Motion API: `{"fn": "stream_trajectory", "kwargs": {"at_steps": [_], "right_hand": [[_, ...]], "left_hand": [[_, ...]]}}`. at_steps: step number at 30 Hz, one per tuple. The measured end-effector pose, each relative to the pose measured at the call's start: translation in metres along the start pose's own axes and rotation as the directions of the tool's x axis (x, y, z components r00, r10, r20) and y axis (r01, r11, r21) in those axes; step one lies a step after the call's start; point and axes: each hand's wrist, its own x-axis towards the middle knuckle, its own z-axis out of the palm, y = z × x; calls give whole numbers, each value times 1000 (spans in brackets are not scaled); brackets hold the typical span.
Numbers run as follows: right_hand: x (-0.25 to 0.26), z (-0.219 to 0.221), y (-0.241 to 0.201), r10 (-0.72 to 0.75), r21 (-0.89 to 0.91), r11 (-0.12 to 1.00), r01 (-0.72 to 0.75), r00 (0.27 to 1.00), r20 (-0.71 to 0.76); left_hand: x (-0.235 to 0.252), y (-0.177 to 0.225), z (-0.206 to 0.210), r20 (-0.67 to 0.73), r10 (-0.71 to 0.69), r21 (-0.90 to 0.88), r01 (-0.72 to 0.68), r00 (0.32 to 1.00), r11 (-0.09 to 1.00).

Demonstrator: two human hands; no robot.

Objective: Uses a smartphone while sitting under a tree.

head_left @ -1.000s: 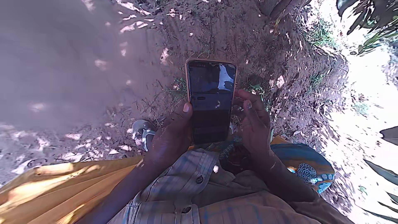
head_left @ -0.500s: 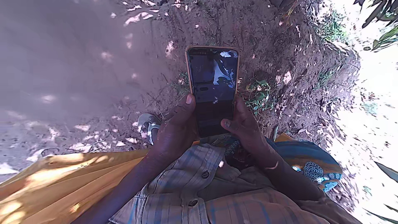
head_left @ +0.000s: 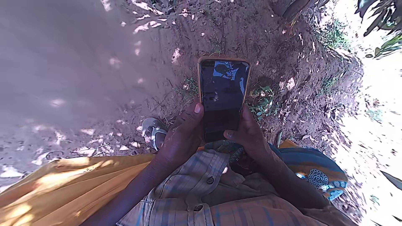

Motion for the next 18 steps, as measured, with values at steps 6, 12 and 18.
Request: {"fn": "stream_trajectory", "kwargs": {"at_steps": [6, 12, 18], "right_hand": [[-1, 1, 0, -20, -29, 999, 20, 1000, -2], [-1, 0, 0, -22, -31, 999, 22, 1000, 13], [-1, -1, -1, -20, -24, 1000, 20, 999, 25]], "left_hand": [[-1, 1, 0, 12, 13, 18, -13, 1000, 1000], [-1, 2, 1, 18, 10, 17, -10, 1000, 1000], [-2, 2, 2, 7, 20, 28, -21, 1000, 999]]}}
